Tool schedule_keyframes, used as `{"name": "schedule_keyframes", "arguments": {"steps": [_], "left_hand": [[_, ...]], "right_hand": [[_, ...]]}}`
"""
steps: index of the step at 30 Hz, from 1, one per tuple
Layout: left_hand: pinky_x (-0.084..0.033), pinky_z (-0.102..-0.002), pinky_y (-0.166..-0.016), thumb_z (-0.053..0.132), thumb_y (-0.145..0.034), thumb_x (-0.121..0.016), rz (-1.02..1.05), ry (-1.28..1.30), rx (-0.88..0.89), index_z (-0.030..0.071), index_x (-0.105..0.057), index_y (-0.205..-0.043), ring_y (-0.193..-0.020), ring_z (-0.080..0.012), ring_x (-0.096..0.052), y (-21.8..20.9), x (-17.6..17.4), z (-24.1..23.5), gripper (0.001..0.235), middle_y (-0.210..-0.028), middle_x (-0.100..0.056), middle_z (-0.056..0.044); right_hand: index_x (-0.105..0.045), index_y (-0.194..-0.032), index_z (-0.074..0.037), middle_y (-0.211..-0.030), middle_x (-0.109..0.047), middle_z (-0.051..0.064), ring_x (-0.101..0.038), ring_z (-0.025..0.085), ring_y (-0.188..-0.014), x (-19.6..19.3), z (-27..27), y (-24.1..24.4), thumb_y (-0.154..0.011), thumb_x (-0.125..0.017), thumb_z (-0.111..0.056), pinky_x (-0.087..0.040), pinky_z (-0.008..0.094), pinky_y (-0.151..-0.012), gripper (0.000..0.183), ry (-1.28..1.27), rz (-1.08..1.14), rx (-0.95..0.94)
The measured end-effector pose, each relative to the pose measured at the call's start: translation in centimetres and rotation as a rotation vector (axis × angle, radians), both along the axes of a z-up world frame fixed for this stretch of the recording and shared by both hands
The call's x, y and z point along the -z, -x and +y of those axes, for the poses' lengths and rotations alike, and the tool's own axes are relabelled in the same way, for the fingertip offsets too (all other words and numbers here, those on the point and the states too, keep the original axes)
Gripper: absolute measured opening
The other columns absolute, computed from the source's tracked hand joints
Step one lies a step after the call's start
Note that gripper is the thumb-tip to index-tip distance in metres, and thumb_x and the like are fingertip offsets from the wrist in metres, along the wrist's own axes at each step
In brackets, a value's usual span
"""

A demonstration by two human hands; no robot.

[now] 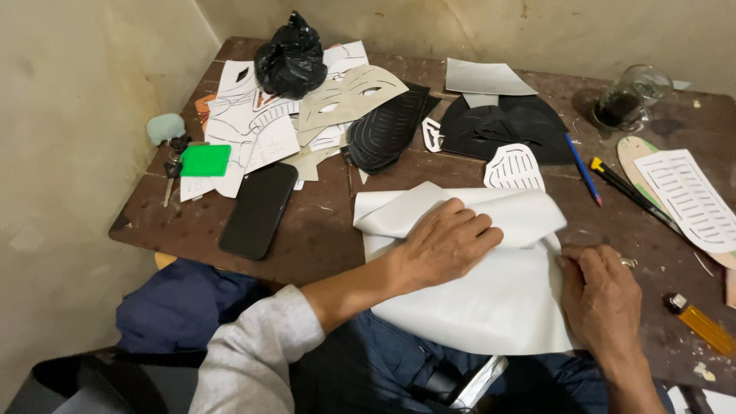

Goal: The person sits cross-legged and uses a thin pointed tool to trace lines on a white paper mask template placed on a sheet of white material. They handle the template and the sheet, then lift the template to reveal the traced pattern.

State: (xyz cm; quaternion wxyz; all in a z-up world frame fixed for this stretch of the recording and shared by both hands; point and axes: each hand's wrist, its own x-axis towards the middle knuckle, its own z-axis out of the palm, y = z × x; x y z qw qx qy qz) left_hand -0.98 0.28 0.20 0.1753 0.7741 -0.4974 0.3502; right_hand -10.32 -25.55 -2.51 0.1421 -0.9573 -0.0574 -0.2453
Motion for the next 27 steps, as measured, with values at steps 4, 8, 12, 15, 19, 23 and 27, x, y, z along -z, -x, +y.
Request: {"name": "schedule_keyframes", "arguments": {"steps": [4, 8, 12, 15, 19, 23, 27], "left_hand": [[-0.044, -0.039, -0.072, 0.020, -0.095, -0.059, 0.149, -0.090, 0.011, 0.005, -0.059, -0.096, -0.079, -0.0273, -0.056, -2.8, 0.8, 1.2, 0.016, -0.092, -0.058, -0.011], [-0.049, -0.048, -0.077, 0.026, -0.083, -0.079, 0.355, 0.062, -0.517, 0.005, -0.061, -0.113, -0.096, -0.0348, -0.056, -7.8, -3.1, 5.7, 0.041, -0.117, -0.061, -0.015], [-0.045, -0.053, -0.089, 0.038, -0.082, -0.069, 0.522, -0.215, -0.783, 0.004, -0.059, -0.120, -0.112, -0.0406, -0.051, -11.8, 0.9, 8.1, 0.052, -0.120, -0.059, -0.022], [-0.054, -0.045, -0.072, 0.005, -0.074, -0.067, 0.433, -0.397, -0.848, 0.005, -0.061, -0.110, -0.097, -0.0344, -0.061, -12.3, 2.3, 8.3, 0.036, -0.105, -0.066, -0.016], [-0.055, -0.047, -0.050, -0.010, -0.079, -0.059, 0.269, -0.216, -0.792, 0.007, -0.062, -0.086, -0.070, -0.0364, -0.067, -13.4, 1.0, 9.9, 0.018, -0.076, -0.068, -0.014], [-0.053, -0.057, -0.048, -0.014, -0.085, -0.049, 0.363, -0.081, -0.743, -0.001, -0.059, -0.093, -0.061, -0.0447, -0.068, -13.2, -2.9, 11.4, 0.018, -0.072, -0.068, -0.019], [-0.052, -0.053, -0.042, -0.012, -0.090, -0.055, 0.287, -0.002, -0.750, 0.000, -0.060, -0.096, -0.053, -0.0375, -0.066, -12.9, -6.1, 12.6, 0.014, -0.065, -0.066, -0.016]], "right_hand": [[-0.070, -0.106, -0.006, -0.090, -0.058, 0.010, -0.060, 0.030, -0.087, 0.5, -0.7, -0.2, -0.100, -0.067, 0.003, -0.048, 0.042, -0.078, 0.011, -0.002, -0.091, 0.045], [-0.071, -0.107, -0.005, -0.093, -0.060, 0.012, -0.061, 0.033, -0.090, -0.3, -0.1, 0.0, -0.100, -0.068, -0.002, -0.049, 0.045, -0.079, 0.007, -0.065, -0.048, 0.053], [-0.069, -0.101, -0.007, -0.089, -0.056, 0.010, -0.060, 0.032, -0.087, 0.4, -0.4, -0.3, -0.099, -0.069, -0.007, -0.048, 0.047, -0.073, 0.002, -0.028, -0.050, 0.109], [-0.071, -0.104, -0.006, -0.092, -0.060, 0.009, -0.062, 0.032, -0.087, 0.1, -0.2, 0.0, -0.099, -0.069, -0.008, -0.049, 0.047, -0.071, 0.005, -0.060, -0.005, 0.088], [-0.069, -0.105, -0.007, -0.092, -0.059, 0.010, -0.060, 0.033, -0.089, 0.4, -0.5, -0.1, -0.099, -0.068, -0.003, -0.048, 0.047, -0.075, 0.008, -0.031, -0.035, 0.070], [-0.067, -0.104, -0.005, -0.097, -0.059, 0.014, -0.059, 0.035, -0.084, 1.5, -1.5, -0.1, -0.102, -0.068, -0.003, -0.045, 0.048, -0.065, 0.003, 0.021, -0.029, 0.167], [-0.064, -0.109, -0.004, -0.102, -0.059, 0.016, -0.060, 0.039, -0.091, 2.1, -2.1, -0.3, -0.101, -0.067, 0.001, -0.046, 0.051, -0.070, 0.009, 0.019, -0.074, 0.209]]}}
